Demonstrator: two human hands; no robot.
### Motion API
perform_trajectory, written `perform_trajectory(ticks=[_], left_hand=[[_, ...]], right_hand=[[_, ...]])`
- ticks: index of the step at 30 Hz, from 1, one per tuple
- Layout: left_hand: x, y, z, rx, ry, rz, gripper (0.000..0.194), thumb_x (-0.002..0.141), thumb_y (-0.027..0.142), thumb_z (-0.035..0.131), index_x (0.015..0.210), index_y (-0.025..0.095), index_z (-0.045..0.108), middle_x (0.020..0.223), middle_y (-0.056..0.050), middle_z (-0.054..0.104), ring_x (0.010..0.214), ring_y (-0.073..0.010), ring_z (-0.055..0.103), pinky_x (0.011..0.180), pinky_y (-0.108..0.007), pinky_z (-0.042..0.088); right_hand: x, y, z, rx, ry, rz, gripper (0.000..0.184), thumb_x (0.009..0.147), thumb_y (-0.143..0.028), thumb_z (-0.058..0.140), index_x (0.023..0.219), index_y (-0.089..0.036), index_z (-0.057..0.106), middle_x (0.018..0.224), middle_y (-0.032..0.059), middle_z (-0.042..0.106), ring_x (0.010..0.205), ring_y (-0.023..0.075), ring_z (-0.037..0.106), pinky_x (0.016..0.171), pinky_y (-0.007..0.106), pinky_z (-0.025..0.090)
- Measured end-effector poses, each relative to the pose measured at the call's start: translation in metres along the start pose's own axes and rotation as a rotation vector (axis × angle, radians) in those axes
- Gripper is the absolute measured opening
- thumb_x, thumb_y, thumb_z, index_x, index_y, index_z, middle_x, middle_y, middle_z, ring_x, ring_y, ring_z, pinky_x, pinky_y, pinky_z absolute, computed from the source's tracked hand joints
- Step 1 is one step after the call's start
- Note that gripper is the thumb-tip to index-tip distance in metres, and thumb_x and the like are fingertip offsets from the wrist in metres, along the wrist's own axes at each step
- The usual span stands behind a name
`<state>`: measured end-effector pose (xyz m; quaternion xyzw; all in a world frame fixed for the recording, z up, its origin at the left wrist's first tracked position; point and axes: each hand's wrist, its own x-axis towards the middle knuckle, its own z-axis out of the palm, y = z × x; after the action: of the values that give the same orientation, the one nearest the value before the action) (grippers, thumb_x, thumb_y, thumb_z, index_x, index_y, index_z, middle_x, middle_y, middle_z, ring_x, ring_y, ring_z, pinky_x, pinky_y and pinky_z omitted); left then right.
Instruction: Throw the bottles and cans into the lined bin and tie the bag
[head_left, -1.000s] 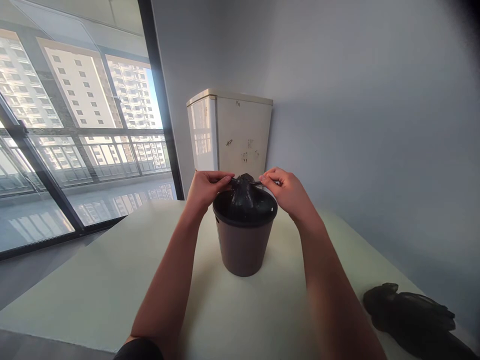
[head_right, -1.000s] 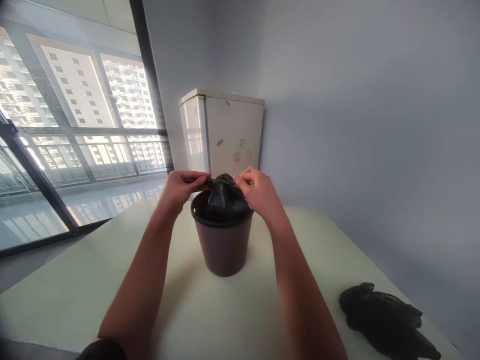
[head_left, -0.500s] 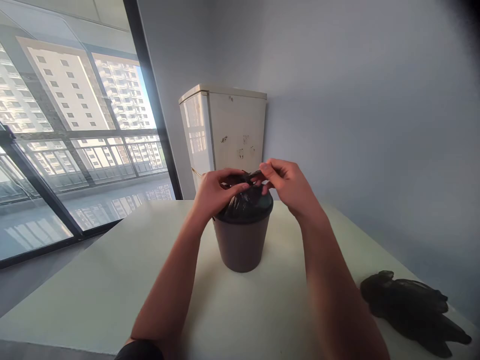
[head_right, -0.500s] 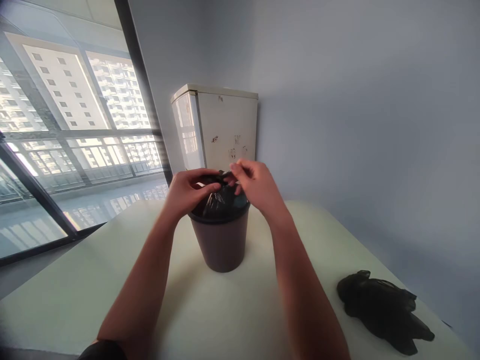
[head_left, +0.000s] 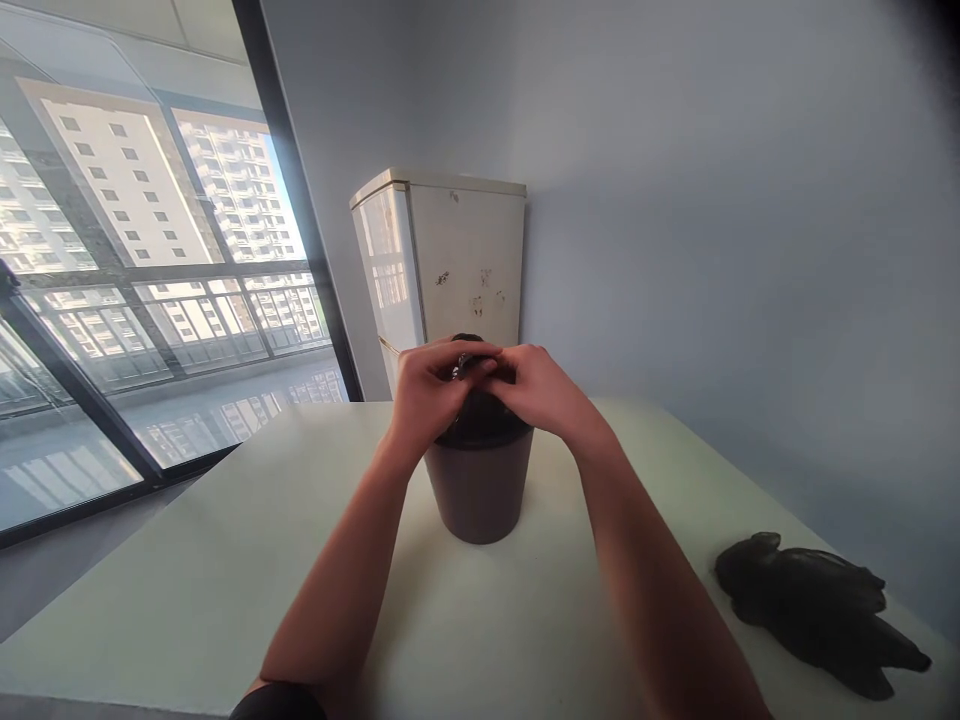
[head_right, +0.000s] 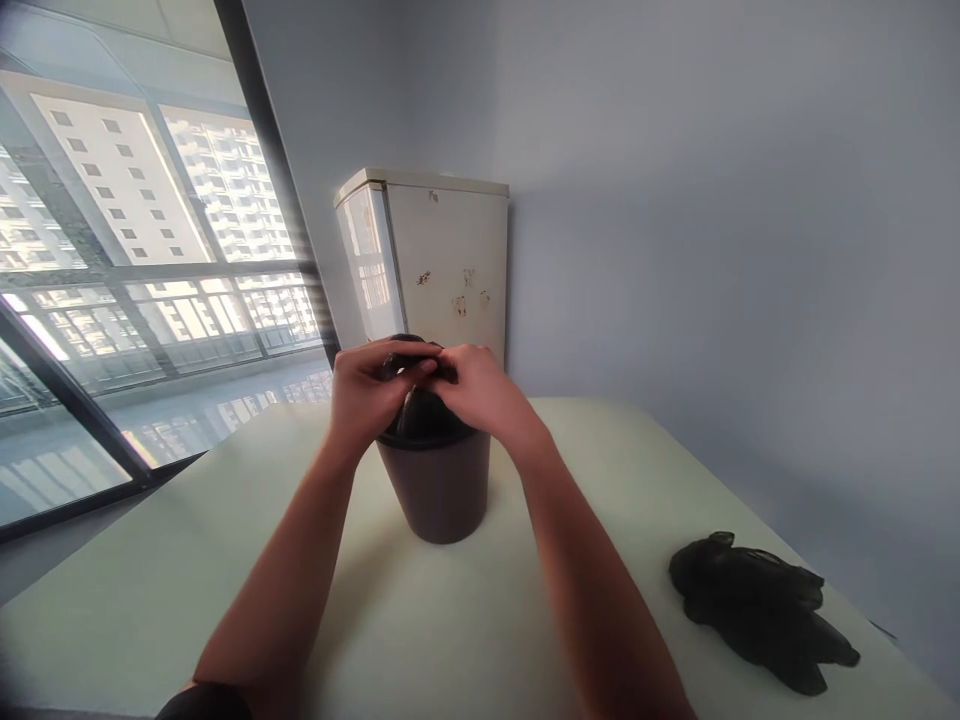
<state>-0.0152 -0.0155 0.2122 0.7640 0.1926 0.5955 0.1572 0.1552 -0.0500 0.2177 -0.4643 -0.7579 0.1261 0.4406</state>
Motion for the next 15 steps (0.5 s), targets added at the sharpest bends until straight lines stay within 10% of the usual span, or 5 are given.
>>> perform_trajectory(ticks=[6, 15], left_hand=[[0.005, -0.002, -0.005, 0.05, 0.184, 0.057, 0.029, 0.097, 0.035, 0.066, 0.124, 0.027, 0.068, 0.121, -0.007, 0.072, 0.105, -0.0205, 0.069, 0.09, -0.034, 0.056], [0.008, -0.015, -0.012, 0.235, 0.199, -0.089, 0.035, 0.106, 0.049, 0.045, 0.095, 0.024, 0.067, 0.095, -0.004, 0.07, 0.094, -0.0204, 0.066, 0.084, -0.032, 0.052]], right_hand=[[0.009, 0.005, 0.006, 0.113, 0.373, -0.037, 0.026, 0.094, -0.038, 0.066, 0.085, -0.017, 0.079, 0.071, -0.0003, 0.067, 0.072, 0.0188, 0.063, 0.068, 0.03, 0.046], [-0.016, -0.017, -0.027, 0.074, 1.13, -0.217, 0.04, 0.108, -0.048, 0.042, 0.107, -0.023, 0.074, 0.109, 0.0065, 0.072, 0.117, 0.0267, 0.069, 0.103, 0.045, 0.054]])
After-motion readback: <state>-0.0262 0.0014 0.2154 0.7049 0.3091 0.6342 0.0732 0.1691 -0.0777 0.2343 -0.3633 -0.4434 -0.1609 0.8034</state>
